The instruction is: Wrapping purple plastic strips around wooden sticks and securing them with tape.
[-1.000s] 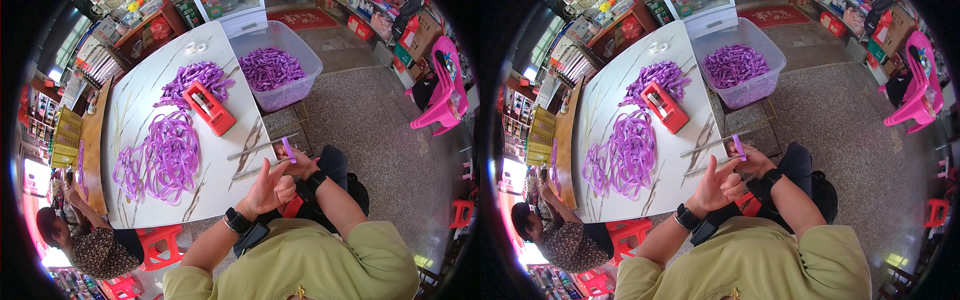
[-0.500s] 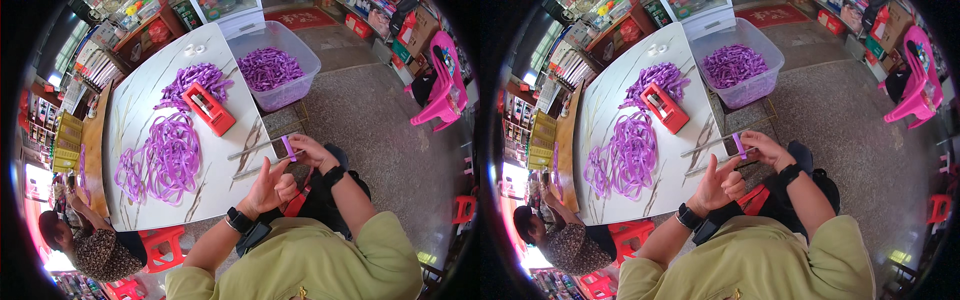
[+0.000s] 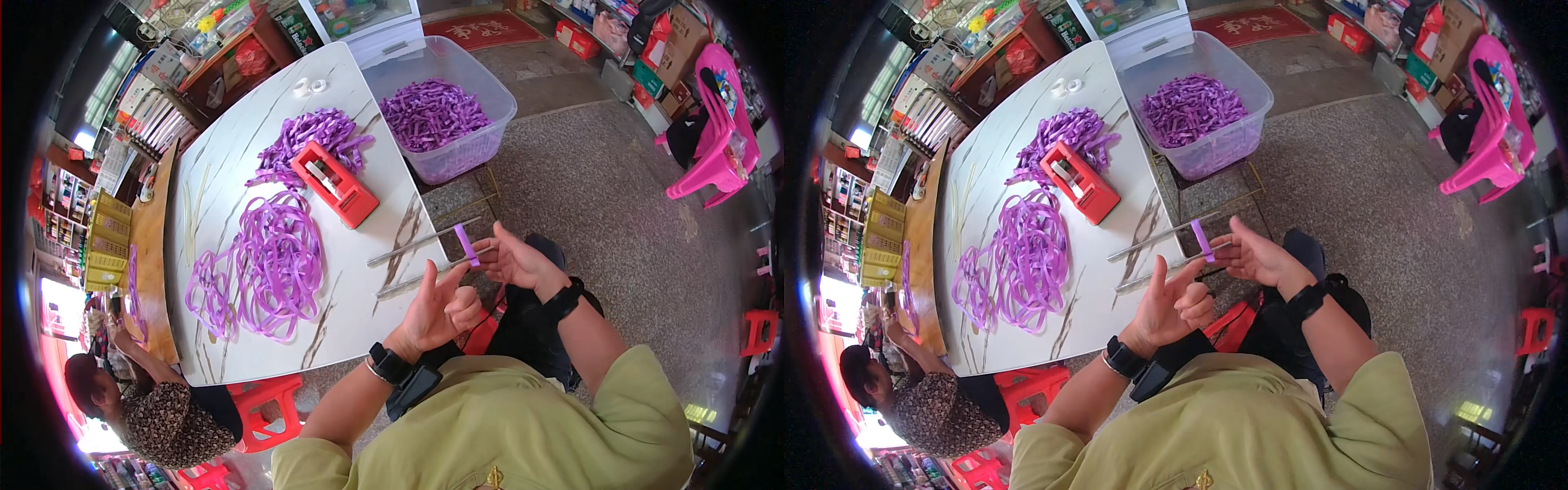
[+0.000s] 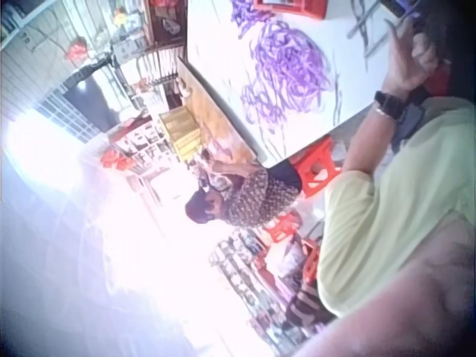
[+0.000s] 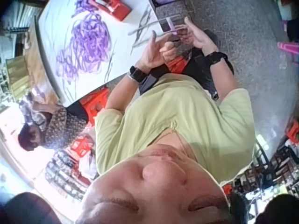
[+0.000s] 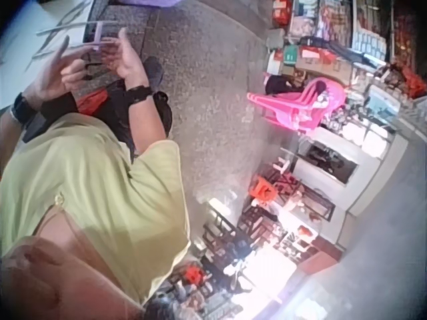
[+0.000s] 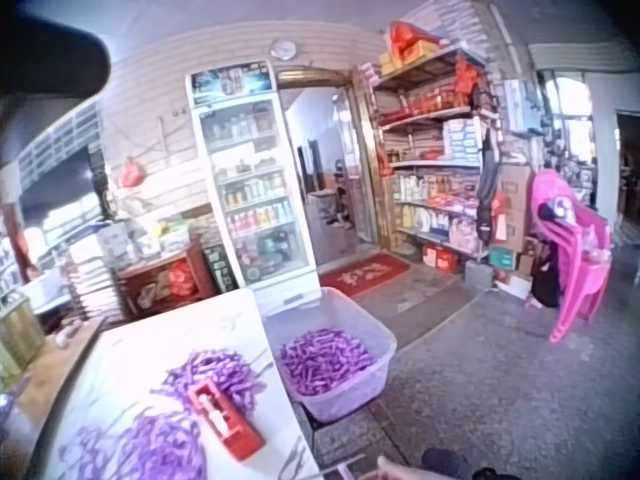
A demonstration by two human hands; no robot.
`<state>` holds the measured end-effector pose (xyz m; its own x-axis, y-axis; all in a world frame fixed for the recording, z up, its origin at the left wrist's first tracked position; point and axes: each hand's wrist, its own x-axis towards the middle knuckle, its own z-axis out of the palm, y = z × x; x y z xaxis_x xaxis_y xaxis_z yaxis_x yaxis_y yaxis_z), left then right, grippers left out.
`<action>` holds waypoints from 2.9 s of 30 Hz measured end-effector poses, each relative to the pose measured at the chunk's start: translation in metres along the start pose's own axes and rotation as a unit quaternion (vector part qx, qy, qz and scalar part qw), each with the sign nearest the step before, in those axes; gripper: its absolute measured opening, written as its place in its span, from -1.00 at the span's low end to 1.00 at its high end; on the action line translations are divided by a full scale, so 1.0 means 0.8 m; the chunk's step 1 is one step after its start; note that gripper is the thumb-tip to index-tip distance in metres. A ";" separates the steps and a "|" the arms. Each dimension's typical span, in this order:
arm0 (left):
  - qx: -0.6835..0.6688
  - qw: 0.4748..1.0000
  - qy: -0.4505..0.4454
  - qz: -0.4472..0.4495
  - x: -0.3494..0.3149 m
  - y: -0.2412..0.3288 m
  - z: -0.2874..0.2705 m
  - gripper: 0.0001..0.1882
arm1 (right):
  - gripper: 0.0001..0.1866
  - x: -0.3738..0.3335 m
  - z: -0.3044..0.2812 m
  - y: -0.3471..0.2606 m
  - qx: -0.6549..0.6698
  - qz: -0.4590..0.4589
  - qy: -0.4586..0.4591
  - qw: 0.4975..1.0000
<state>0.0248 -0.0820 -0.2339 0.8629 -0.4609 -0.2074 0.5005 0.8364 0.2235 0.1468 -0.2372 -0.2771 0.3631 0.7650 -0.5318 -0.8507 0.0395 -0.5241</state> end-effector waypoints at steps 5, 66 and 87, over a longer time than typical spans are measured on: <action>0.009 1.000 -0.002 -0.003 0.000 0.001 0.005 -0.36 | -0.69 0.000 0.012 -0.006 -0.043 -0.027 0.035 0.998; 0.006 1.000 0.008 -0.003 0.001 0.001 0.006 -0.33 | -0.83 0.061 0.005 0.023 0.167 0.092 -0.114 0.975; 0.008 1.000 0.017 -0.007 0.000 0.000 0.004 -0.36 | -0.65 0.002 0.035 -0.011 -0.310 -0.280 0.214 0.883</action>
<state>0.0252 -0.0832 -0.2309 0.8528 -0.4622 -0.2430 0.5141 0.8246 0.2360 0.1440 -0.2181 -0.2548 0.8841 0.4192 -0.2065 -0.1684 -0.1263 -0.9776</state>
